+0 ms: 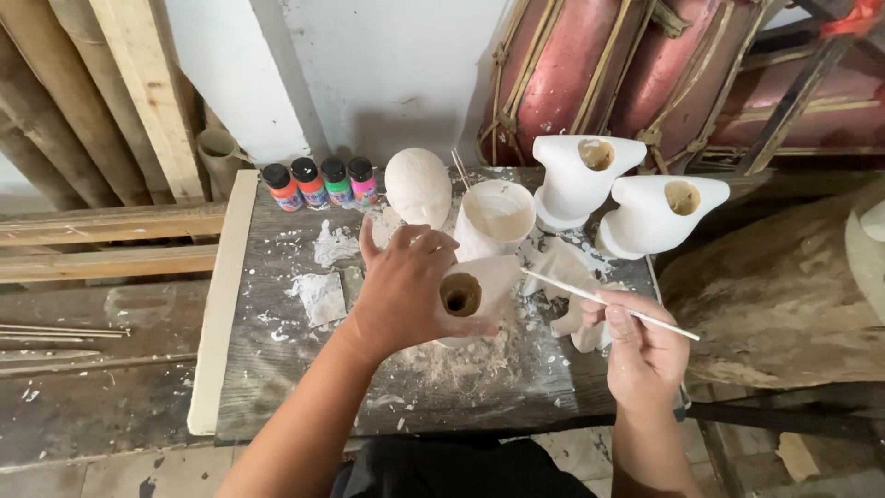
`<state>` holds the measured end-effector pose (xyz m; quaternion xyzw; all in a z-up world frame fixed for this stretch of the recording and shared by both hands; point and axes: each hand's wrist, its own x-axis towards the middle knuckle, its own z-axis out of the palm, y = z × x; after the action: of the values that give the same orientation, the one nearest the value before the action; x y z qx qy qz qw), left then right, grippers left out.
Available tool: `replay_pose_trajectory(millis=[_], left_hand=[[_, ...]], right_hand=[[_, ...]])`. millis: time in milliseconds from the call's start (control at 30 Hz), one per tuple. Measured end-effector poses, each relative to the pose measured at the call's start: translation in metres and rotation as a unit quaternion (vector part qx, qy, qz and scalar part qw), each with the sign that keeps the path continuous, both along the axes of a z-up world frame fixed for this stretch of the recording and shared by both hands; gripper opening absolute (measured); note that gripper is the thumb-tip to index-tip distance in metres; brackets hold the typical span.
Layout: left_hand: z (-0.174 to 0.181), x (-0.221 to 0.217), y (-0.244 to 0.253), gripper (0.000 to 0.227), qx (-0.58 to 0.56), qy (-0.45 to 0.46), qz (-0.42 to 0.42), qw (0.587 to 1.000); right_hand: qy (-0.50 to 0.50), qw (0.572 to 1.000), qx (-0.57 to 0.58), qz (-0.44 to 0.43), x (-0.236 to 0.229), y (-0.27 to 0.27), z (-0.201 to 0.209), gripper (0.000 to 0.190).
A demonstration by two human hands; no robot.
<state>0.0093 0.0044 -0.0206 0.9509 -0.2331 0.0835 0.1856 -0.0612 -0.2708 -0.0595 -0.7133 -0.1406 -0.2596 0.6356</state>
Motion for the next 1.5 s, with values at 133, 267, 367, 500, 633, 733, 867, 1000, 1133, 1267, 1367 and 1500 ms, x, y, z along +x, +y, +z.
replay_pose_trajectory(millis=[133, 267, 367, 500, 633, 733, 867, 1000, 1133, 1267, 1367, 1500], left_hand=[[-0.001, -0.002, 0.000, 0.101, 0.006, -0.001, 0.000, 1.000], [0.001, -0.005, -0.001, 0.101, 0.010, 0.003, -0.011, 1.000], [0.004, -0.004, -0.002, 0.100, 0.013, 0.021, -0.019, 1.000], [0.005, -0.005, -0.001, 0.100, 0.013, 0.020, -0.021, 0.999], [0.021, -0.009, -0.003, 0.079, -0.003, 0.086, 0.000, 0.996], [0.021, -0.009, -0.003, 0.079, -0.001, 0.085, 0.001, 0.996], [0.019, -0.007, -0.003, 0.079, -0.001, 0.080, -0.005, 0.997], [0.017, -0.004, 0.000, 0.079, 0.005, 0.071, -0.012, 0.997], [0.015, -0.001, 0.001, 0.080, 0.009, 0.078, -0.015, 0.997], [0.016, -0.001, 0.000, 0.080, 0.023, 0.086, -0.021, 0.996], [0.018, 0.000, -0.001, 0.080, 0.034, 0.101, -0.026, 0.994], [0.015, 0.000, 0.001, 0.080, 0.023, 0.091, -0.035, 0.995]], right_hand=[[0.027, 0.998, 0.049, 0.006, -0.002, 0.005, 0.008, 0.022], [0.010, 1.000, -0.021, 0.008, 0.000, 0.006, 0.014, 0.025], [-0.009, 0.998, -0.061, 0.015, 0.000, 0.014, 0.020, 0.025], [0.026, 0.997, -0.079, 0.006, -0.002, 0.020, 0.021, 0.026], [-0.050, 0.993, -0.106, -0.025, 0.015, 0.018, 0.025, 0.021], [-0.064, 0.989, -0.123, -0.059, 0.022, 0.010, 0.025, 0.022], [-0.074, 0.990, -0.111, -0.056, 0.021, 0.019, 0.027, 0.023], [-0.057, 0.993, -0.101, -0.027, 0.028, 0.024, 0.028, 0.026], [-0.067, 0.990, -0.107, -0.060, 0.041, 0.009, 0.021, 0.025], [-0.060, 0.995, -0.077, -0.030, 0.040, 0.020, 0.026, 0.026], [-0.060, 0.994, -0.087, -0.020, 0.047, 0.011, 0.018, 0.027], [-0.067, 0.994, -0.075, -0.048, 0.049, 0.000, 0.016, 0.027]])
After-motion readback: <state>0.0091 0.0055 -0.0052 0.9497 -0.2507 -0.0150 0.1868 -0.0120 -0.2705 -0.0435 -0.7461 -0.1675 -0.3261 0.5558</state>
